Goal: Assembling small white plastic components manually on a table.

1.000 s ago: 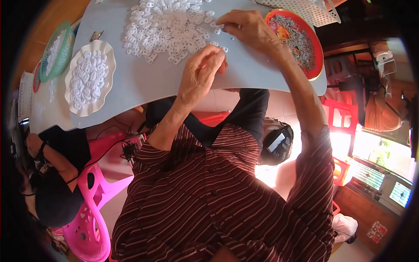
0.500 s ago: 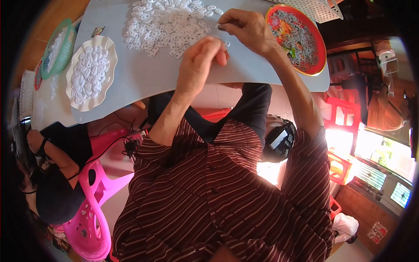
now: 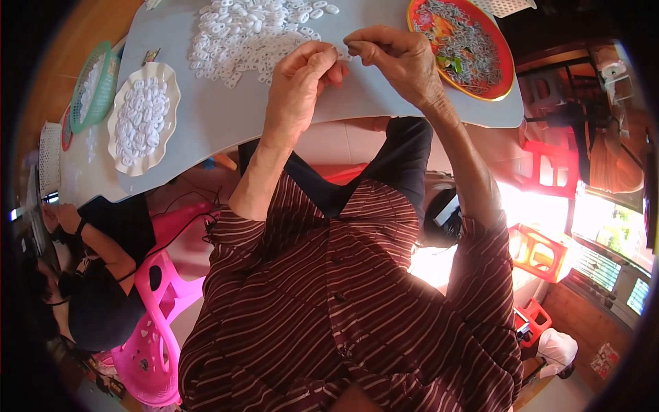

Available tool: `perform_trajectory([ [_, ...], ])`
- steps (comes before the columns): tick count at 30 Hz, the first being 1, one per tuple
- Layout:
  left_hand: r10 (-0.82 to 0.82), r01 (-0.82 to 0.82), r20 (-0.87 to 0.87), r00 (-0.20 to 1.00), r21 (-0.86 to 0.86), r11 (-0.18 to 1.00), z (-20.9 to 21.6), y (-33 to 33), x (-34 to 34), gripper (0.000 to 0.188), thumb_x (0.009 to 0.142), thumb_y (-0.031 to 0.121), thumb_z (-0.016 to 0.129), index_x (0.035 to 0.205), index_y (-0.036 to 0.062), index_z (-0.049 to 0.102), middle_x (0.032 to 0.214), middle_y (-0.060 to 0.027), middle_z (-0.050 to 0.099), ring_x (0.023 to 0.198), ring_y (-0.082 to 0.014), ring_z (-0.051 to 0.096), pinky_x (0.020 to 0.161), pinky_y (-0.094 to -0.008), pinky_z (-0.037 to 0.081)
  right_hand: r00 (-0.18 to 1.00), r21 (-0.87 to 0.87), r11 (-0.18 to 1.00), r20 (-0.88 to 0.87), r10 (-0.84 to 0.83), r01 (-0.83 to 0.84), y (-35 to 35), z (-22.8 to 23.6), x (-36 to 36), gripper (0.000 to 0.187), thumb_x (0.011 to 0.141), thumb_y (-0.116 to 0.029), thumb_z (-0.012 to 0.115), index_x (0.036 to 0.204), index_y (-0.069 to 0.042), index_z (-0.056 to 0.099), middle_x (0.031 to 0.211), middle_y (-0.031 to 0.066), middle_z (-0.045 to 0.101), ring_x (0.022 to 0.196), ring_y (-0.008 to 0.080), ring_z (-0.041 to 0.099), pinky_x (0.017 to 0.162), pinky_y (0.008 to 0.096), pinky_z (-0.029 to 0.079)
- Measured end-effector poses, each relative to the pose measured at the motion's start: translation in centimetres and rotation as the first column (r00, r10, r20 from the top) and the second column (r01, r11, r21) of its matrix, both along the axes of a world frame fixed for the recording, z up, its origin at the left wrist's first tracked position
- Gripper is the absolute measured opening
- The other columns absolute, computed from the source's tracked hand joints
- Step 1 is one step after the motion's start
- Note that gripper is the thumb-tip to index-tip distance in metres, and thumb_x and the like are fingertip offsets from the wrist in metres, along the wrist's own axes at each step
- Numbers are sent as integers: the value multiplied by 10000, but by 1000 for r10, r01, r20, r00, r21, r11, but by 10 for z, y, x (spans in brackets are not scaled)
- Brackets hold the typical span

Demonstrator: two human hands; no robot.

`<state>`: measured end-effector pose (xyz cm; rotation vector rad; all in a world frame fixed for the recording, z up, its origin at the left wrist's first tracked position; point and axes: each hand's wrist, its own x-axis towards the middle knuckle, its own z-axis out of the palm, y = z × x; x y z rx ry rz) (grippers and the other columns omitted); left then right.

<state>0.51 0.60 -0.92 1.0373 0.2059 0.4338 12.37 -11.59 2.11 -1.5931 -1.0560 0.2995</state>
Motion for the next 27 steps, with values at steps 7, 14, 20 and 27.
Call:
perform_trajectory([
  [7, 118, -95, -53, 992, 324, 941, 5, -6, -3, 146, 887, 142, 554, 851, 12, 609, 701, 3, 565, 651, -54, 475, 611, -188, 365, 997, -111, 994, 77, -2, 11, 7, 7, -8, 118, 758, -99, 624, 823, -14, 673, 675, 103, 654, 596, 164, 626, 579, 279, 491],
  [14, 100, -61, -92, 991, 358, 932, 6, -8, -7, 101, 846, 101, 548, 813, 16, 592, 683, -10, 542, 659, -63, 470, 619, -197, 355, 794, -61, 942, 558, -242, 331, -30, 19, 74, 117, 751, -91, 627, 827, -9, 664, 690, 139, 637, 603, 217, 616, 577, 319, 485],
  [20, 98, -53, -93, 991, 403, 914, 9, -10, -6, 122, 854, 122, 530, 812, 25, 588, 687, -6, 528, 656, -53, 441, 560, -179, 291, 787, -334, 873, 611, -86, 355, -56, 22, 130, 137, 713, -124, 626, 774, -6, 658, 688, 185, 616, 652, 298, 616, 606, 389, 481],
  [27, 101, -58, -71, 992, 459, 887, 2, -6, -8, 104, 847, 106, 547, 849, 8, 581, 653, -17, 534, 655, -85, 512, 655, -230, 413, -39, -244, 926, 963, 266, 287, -50, 19, 127, 143, 712, -148, 618, 688, -15, 663, 728, 139, 643, 685, 295, 623, 620, 414, 491],
])
